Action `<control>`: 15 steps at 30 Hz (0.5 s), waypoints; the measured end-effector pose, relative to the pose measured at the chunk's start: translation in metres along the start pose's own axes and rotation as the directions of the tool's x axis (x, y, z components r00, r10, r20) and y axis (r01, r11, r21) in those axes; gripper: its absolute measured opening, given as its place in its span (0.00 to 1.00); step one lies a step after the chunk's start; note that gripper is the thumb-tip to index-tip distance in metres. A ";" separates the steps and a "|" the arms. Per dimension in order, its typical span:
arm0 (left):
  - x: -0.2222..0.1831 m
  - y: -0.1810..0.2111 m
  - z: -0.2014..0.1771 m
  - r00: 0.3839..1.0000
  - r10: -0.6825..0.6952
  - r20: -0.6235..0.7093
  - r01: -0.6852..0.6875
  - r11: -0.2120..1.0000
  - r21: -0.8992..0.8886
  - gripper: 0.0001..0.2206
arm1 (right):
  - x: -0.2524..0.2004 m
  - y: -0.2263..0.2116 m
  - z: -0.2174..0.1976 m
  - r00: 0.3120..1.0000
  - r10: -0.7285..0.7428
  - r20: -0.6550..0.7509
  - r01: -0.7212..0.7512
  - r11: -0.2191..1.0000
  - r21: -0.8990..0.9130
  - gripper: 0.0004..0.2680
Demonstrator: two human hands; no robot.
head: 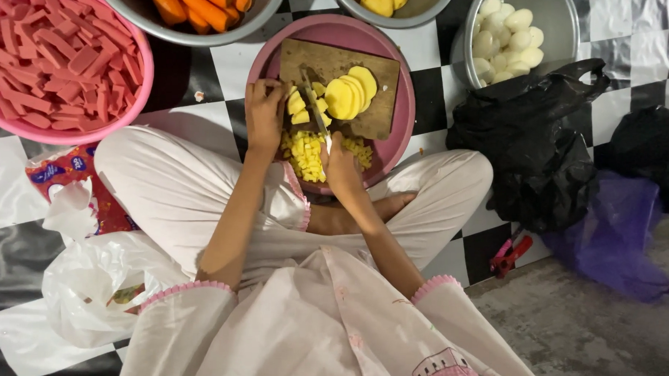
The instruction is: Dicing peeled potatoes into small cubes on a wooden cutting board while sitting on the floor.
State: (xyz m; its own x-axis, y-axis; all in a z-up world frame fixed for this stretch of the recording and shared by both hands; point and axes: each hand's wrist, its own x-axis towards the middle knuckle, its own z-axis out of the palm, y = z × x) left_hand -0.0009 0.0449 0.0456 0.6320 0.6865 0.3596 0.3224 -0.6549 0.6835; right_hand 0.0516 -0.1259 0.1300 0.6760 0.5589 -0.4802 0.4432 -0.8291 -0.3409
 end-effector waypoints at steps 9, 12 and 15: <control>-0.020 -0.011 0.004 0.999 -0.048 0.019 0.049 0.998 -0.051 0.17 | -0.006 -0.018 -0.003 1.000 -0.010 0.030 0.009 1.000 0.024 0.21; -0.030 -0.001 0.002 0.994 -0.085 0.063 0.091 0.990 -0.104 0.25 | -0.009 -0.028 -0.002 0.998 -0.009 0.062 0.007 0.999 0.031 0.20; -0.037 -0.004 0.005 0.988 -0.095 0.121 0.115 0.979 -0.168 0.26 | -0.002 -0.026 0.000 0.998 -0.025 0.063 0.029 0.997 -0.067 0.20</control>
State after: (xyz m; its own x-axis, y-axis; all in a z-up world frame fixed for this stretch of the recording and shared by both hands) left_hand -0.0217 0.0206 0.0266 0.6793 0.7021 0.2133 0.2701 -0.5095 0.8170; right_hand 0.0385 -0.1051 0.1399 0.6265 0.5797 -0.5211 0.5016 -0.8115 -0.2997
